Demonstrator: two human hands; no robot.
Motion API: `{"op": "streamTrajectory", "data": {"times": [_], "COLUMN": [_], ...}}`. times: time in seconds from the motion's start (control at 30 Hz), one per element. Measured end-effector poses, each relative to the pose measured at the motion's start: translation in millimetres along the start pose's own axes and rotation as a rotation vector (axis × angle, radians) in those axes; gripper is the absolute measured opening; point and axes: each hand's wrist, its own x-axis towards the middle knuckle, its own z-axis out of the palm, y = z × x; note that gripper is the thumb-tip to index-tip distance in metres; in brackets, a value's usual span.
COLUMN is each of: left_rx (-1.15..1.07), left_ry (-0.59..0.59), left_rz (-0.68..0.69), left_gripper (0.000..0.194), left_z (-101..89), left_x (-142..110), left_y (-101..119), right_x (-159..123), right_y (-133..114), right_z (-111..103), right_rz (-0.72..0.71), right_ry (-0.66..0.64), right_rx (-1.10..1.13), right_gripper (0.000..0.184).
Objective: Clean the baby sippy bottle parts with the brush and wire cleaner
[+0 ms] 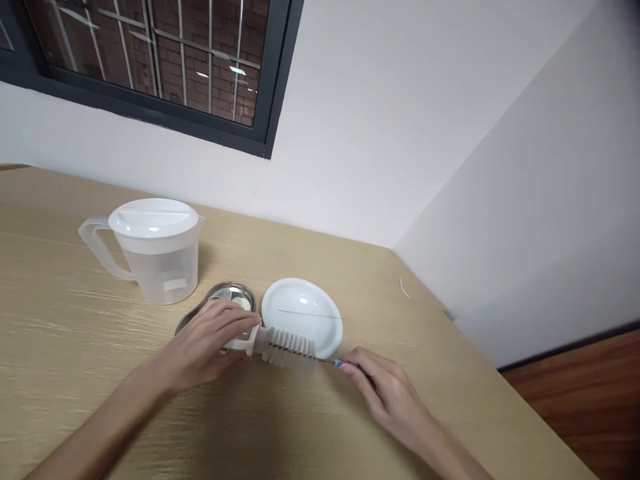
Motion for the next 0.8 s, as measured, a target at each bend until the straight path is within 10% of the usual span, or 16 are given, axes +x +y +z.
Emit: {"op": "streamTrajectory", "data": {"times": [0.4, 0.8], "left_rx": [-0.047, 0.097], "left_ry": [-0.082, -0.037], "left_rz": [-0.069, 0.044], "left_gripper": [0.054, 0.051], "left_z": [-1.4, 0.5], "left_x": [-0.2, -1.6], "left_y": [-2.0, -0.2], "right_x": [-17.6, -6.6], "right_y": [9.9, 2.5], "right_z": [-1.2, -3.7], "right_rz": [-0.493, -0.013], "right_ry": [0.218, -0.058], "right_rx": [-0.555, 0.018], "right_gripper": [0.023, 0.021]}}
